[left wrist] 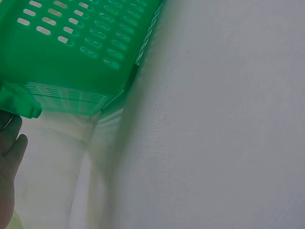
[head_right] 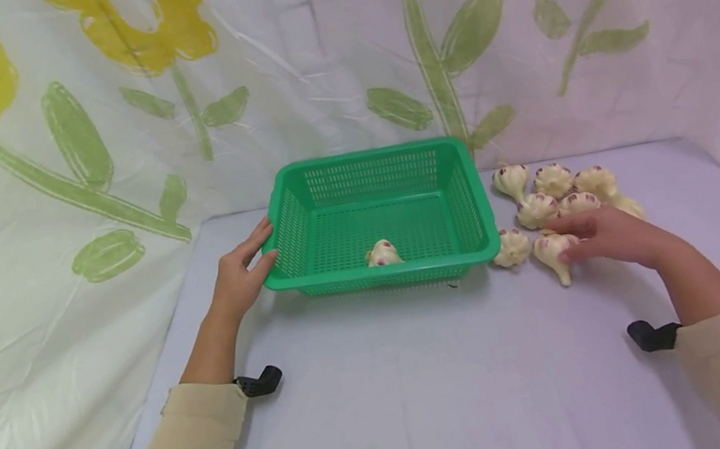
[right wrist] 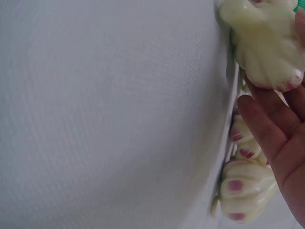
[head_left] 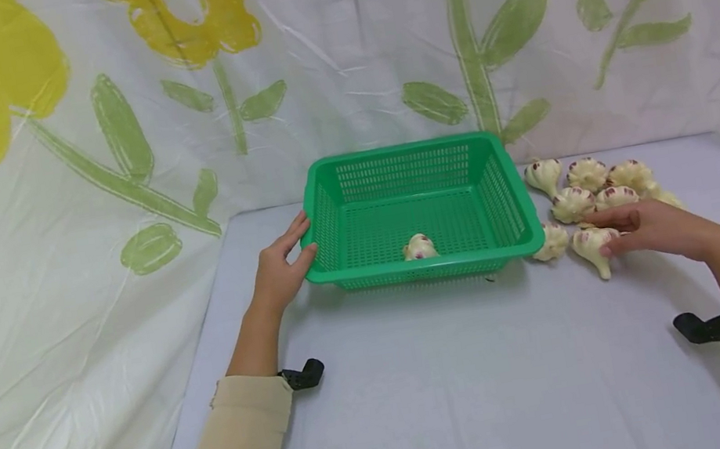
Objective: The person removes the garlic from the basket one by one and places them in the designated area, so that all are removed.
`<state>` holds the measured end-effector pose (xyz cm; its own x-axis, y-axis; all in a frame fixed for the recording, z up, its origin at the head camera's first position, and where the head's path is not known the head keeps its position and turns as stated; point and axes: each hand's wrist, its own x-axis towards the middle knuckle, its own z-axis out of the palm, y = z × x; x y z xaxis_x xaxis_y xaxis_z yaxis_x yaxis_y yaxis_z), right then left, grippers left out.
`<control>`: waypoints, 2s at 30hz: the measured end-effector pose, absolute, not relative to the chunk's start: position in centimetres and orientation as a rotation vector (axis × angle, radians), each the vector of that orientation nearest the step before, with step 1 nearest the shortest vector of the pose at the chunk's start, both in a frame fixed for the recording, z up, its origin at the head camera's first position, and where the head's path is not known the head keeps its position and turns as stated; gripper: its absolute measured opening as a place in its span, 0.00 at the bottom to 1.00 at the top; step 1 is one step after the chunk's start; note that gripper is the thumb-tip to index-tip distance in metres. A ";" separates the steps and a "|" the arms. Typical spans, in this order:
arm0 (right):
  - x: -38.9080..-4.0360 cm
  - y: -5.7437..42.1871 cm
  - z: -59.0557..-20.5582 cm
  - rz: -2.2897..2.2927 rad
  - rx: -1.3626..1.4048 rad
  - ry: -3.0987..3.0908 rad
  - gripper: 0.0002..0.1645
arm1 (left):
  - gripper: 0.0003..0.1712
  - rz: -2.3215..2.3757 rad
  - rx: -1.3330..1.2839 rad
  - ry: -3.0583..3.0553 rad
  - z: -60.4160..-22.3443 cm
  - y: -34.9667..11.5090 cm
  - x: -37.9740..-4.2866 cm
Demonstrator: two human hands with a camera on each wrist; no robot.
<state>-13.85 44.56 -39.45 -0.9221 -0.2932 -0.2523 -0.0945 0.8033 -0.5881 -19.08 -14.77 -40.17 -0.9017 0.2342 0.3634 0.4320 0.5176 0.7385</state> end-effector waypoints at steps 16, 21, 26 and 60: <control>-13.8 44.7 -39.1 -0.942 -0.277 2.607 0.37 | 0.28 -1.337 -0.563 -2.543 -40.2 -14.7 -19.2; -13.8 44.6 -39.1 -0.962 -0.273 2.597 0.37 | 0.28 -1.337 -0.547 -2.546 -40.1 -14.7 -19.1; -13.7 44.8 -38.9 -0.936 -0.279 2.609 0.36 | 0.28 -1.340 -0.556 -2.546 -40.1 -14.7 -19.1; -24.0 31.7 -26.2 -1.160 -0.628 2.509 0.31 | 0.28 -1.425 -0.553 -2.587 -36.7 -13.5 -16.5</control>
<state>-24.00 31.70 -26.22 -0.8574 -0.5067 -0.0906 -0.2591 0.5770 -0.7746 -16.53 -13.50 -36.66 -0.9234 0.2506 0.2909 0.3798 0.4853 0.7875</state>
